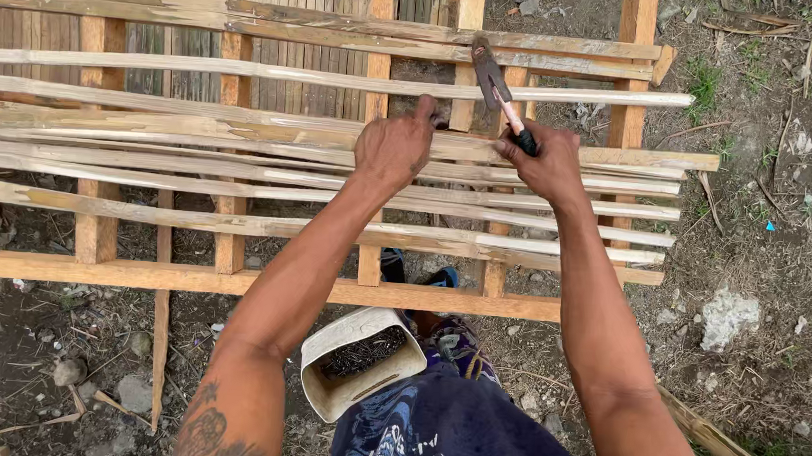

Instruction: The person hammers nails into a wooden pallet using a claw hammer. They repeatedly pick nails from a container and drive them into the slats of the pallet.

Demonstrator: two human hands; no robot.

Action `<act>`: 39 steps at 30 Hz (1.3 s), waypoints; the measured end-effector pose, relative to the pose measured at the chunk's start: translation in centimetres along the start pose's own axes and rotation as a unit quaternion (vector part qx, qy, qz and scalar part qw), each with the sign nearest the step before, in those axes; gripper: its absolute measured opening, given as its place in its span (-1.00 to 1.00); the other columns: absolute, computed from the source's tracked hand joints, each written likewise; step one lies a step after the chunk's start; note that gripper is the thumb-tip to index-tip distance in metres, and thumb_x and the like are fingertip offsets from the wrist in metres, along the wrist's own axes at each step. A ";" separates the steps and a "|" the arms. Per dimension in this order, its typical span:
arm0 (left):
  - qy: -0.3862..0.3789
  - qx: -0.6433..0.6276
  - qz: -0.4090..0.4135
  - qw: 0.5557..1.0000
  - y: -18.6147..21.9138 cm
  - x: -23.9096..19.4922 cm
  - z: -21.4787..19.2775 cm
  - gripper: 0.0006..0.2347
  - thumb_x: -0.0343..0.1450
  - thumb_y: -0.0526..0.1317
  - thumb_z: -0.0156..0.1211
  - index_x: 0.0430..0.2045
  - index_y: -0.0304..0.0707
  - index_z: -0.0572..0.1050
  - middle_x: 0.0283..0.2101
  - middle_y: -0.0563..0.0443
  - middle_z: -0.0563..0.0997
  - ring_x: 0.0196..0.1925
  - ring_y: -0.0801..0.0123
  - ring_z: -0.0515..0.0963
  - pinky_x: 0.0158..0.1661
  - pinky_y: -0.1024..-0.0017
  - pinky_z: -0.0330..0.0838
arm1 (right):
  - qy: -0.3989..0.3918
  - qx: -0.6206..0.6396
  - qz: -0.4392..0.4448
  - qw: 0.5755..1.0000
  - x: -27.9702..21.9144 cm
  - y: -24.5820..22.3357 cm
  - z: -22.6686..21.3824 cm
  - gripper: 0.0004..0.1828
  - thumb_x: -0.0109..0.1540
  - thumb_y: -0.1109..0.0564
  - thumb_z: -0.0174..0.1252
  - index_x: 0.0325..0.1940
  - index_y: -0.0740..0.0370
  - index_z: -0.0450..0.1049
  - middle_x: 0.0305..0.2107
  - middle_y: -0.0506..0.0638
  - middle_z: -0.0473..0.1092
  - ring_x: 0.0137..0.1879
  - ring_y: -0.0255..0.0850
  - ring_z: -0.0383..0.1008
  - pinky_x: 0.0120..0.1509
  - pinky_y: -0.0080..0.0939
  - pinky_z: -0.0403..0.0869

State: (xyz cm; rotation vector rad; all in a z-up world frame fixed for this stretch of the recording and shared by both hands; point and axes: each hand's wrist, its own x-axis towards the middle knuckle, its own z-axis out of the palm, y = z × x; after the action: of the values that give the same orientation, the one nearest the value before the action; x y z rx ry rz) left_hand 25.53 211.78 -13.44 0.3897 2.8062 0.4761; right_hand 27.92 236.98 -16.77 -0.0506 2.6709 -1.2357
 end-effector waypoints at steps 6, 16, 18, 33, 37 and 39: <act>-0.048 0.032 -0.002 0.998 -4.5 8.7 -0.6 -0.71 0.56 -0.15 -0.18 0.13 -0.27 0.30 -0.39 -0.35 0.65 -0.33 -0.22 0.65 -0.31 -0.11 0.50 | -0.048 -0.011 0.051 0.997 9.5 1.2 1.4 -0.59 0.18 -0.23 0.42 -0.16 0.10 0.61 -0.61 -0.08 0.39 -0.39 -0.26 0.33 -0.03 -0.01 0.31; -0.090 0.048 -0.007 0.995 -5.8 13.3 -1.6 -0.68 0.50 -0.28 -0.21 0.15 -0.39 0.25 -0.44 -0.36 0.65 -0.39 -0.14 0.67 -0.41 -0.07 0.49 | -0.079 0.085 0.094 0.989 14.0 1.7 1.5 -0.61 0.20 -0.15 0.45 -0.15 0.17 0.59 -0.53 -0.15 0.36 -0.37 -0.31 0.28 -0.29 -0.16 0.29; -0.093 0.041 -0.002 0.995 -6.3 13.3 -1.3 -0.71 0.51 -0.28 -0.21 0.11 -0.37 0.27 -0.49 -0.31 0.63 -0.44 -0.10 0.66 -0.45 -0.04 0.48 | -0.079 0.069 0.115 0.988 14.3 1.8 1.7 -0.59 0.18 -0.19 0.44 -0.15 0.15 0.59 -0.54 -0.15 0.36 -0.36 -0.29 0.28 -0.25 -0.11 0.28; 0.152 0.055 0.057 0.985 -18.5 4.0 2.3 -0.89 0.51 -0.23 0.13 -0.12 -0.08 0.45 -0.16 0.00 0.55 0.01 0.16 0.52 0.11 0.11 0.31 | -0.062 -0.077 0.027 0.995 13.0 4.1 7.6 -0.56 0.22 -0.34 0.29 -0.17 0.04 0.60 -0.52 -0.08 0.40 -0.15 -0.10 0.38 0.23 -0.03 0.06; 0.222 0.061 0.073 0.970 -17.3 3.0 0.8 -0.90 0.51 -0.23 0.13 -0.13 -0.08 0.45 -0.27 0.00 0.60 -0.13 0.19 0.58 0.02 0.17 0.38 | -0.035 -0.059 0.005 0.998 10.8 2.3 6.7 -0.62 0.22 -0.24 0.34 -0.18 0.09 0.62 -0.48 -0.09 0.47 -0.19 -0.12 0.37 0.19 0.02 0.08; 0.187 0.034 -0.012 0.982 -15.6 3.2 -0.8 -0.91 0.54 -0.21 0.11 -0.11 -0.10 0.45 -0.41 -0.03 0.61 -0.37 0.19 0.58 -0.18 0.17 0.37 | -0.049 -0.008 0.047 0.998 10.4 1.8 5.4 -0.65 0.22 -0.18 0.37 -0.15 0.10 0.61 -0.49 -0.06 0.46 -0.24 -0.16 0.36 0.09 0.00 0.20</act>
State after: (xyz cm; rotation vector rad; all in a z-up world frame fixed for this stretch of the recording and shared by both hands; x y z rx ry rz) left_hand 18.92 198.32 -18.97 0.3072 3.1927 0.4930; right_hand 18.90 232.92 -23.31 0.0126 2.5679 -1.1518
